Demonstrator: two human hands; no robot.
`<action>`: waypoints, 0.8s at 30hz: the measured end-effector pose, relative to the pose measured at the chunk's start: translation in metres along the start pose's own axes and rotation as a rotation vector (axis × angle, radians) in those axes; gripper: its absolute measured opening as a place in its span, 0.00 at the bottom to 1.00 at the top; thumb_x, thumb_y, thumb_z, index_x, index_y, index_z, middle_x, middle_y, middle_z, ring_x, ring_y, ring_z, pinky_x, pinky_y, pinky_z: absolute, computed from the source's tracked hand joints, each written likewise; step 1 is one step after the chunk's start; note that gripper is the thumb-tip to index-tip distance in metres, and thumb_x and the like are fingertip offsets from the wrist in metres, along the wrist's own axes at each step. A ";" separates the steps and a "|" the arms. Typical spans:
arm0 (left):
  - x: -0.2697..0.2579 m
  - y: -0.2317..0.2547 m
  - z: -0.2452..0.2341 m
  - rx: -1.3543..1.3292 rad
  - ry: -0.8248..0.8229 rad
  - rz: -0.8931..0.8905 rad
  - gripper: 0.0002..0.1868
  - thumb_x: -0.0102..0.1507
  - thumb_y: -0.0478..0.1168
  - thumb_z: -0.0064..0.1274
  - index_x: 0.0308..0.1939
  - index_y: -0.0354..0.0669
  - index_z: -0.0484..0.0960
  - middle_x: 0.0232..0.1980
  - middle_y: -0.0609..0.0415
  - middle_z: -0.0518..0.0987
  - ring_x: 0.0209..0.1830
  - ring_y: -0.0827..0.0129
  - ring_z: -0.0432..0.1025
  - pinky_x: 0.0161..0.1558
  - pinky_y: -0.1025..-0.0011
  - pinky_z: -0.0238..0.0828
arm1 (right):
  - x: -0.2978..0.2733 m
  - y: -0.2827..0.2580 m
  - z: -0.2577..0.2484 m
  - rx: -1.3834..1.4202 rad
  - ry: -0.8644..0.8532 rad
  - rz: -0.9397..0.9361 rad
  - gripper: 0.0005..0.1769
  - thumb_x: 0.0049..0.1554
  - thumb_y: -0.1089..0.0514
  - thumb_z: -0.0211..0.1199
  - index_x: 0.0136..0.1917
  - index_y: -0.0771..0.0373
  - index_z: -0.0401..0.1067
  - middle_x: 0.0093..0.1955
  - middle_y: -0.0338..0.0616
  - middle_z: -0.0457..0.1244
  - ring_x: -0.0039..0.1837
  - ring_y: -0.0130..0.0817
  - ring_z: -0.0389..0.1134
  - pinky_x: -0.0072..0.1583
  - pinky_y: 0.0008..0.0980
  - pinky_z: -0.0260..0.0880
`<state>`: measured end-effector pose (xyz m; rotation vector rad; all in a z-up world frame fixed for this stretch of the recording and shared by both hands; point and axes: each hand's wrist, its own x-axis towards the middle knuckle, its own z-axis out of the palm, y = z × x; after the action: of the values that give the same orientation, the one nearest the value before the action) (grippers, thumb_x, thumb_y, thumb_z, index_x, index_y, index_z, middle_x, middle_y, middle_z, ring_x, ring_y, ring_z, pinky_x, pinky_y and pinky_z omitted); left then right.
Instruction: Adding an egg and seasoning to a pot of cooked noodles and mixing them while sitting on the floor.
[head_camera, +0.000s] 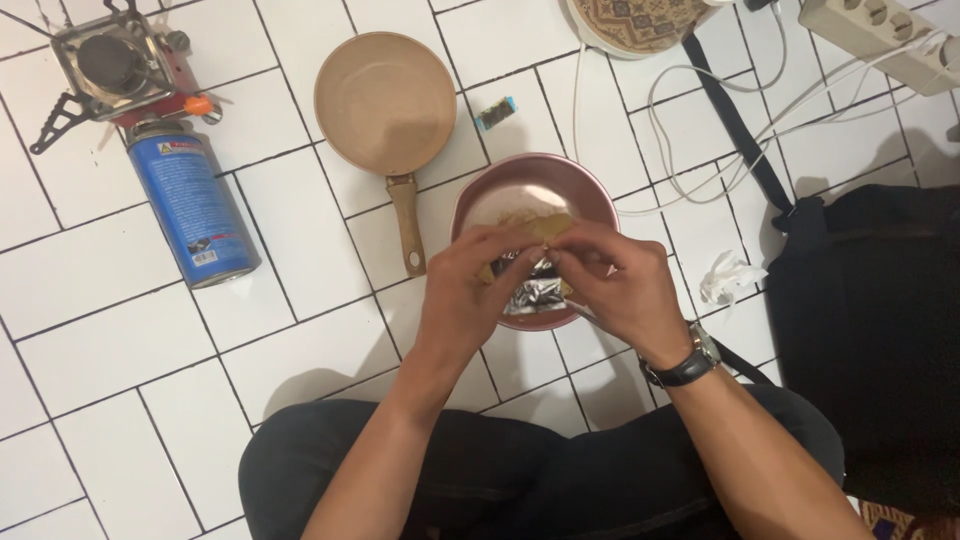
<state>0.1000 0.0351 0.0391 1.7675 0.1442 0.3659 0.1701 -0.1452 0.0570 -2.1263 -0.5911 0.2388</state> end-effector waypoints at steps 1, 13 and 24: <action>0.001 0.001 -0.001 -0.010 -0.056 -0.024 0.08 0.65 0.36 0.60 0.48 0.42 0.86 0.47 0.49 0.85 0.47 0.60 0.81 0.48 0.68 0.78 | 0.000 0.001 0.000 0.001 -0.013 0.025 0.11 0.55 0.64 0.70 0.53 0.65 0.79 0.53 0.49 0.73 0.45 0.28 0.76 0.45 0.25 0.76; -0.006 -0.006 0.006 0.027 -0.062 -0.047 0.07 0.68 0.37 0.54 0.47 0.37 0.81 0.45 0.47 0.82 0.45 0.57 0.78 0.46 0.65 0.75 | -0.002 -0.004 0.014 -0.082 -0.009 -0.203 0.08 0.59 0.69 0.64 0.53 0.66 0.73 0.52 0.50 0.66 0.51 0.44 0.71 0.51 0.36 0.73; -0.007 -0.040 0.019 -0.577 -0.076 -0.486 0.15 0.71 0.44 0.54 0.51 0.34 0.82 0.43 0.58 0.82 0.41 0.81 0.75 0.41 0.79 0.74 | 0.000 -0.008 0.025 0.022 0.043 -0.135 0.08 0.62 0.67 0.63 0.55 0.67 0.72 0.52 0.48 0.67 0.52 0.34 0.72 0.51 0.31 0.72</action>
<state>0.1034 0.0246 -0.0043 1.1253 0.3663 -0.0204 0.1584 -0.1229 0.0487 -2.0561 -0.7003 0.1240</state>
